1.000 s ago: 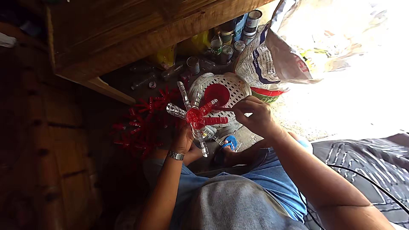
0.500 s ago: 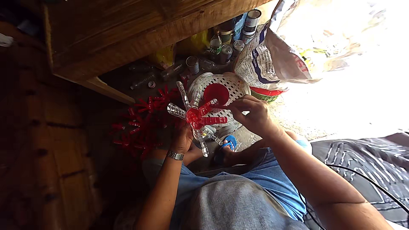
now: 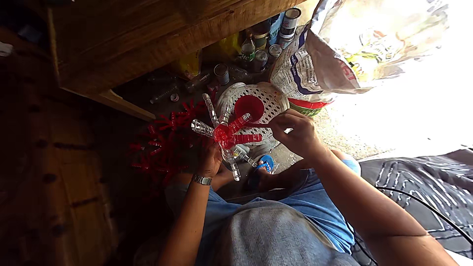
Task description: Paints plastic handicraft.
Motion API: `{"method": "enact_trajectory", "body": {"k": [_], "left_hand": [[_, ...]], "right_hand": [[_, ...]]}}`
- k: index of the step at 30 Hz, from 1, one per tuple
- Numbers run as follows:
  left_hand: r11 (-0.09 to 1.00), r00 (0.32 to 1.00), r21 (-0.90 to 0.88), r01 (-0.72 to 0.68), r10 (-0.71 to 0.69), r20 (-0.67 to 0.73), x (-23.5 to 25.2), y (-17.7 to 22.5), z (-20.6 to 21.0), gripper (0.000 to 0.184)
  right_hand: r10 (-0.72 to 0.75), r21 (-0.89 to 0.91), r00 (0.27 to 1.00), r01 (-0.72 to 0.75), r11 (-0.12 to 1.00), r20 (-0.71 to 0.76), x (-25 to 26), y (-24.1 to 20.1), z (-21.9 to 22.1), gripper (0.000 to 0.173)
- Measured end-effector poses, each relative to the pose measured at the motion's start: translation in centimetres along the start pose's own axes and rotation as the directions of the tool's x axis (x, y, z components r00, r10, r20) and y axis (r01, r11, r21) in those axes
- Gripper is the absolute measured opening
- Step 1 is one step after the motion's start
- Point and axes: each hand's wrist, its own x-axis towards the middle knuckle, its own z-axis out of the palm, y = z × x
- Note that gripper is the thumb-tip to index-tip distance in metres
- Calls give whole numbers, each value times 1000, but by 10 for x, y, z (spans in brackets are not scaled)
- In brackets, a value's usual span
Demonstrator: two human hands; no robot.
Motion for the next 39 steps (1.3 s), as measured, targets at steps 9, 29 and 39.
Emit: {"method": "enact_trajectory", "body": {"k": [9, 29, 39], "left_hand": [[1000, 1000, -6, 4, -4, -4, 0, 2, 1, 48], [998, 1000, -60, -20, 20, -1, -2, 0, 3, 57], [999, 1000, -53, 4, -3, 15, -7, 4, -5, 60]], "right_hand": [[0, 2, 1000, -1, 1000, 14, -1, 0, 3, 14], [-21, 24, 991, 24, 999, -130, 3, -4, -8, 16], [48, -67, 990, -57, 996, -132, 14, 7, -7, 17]]}}
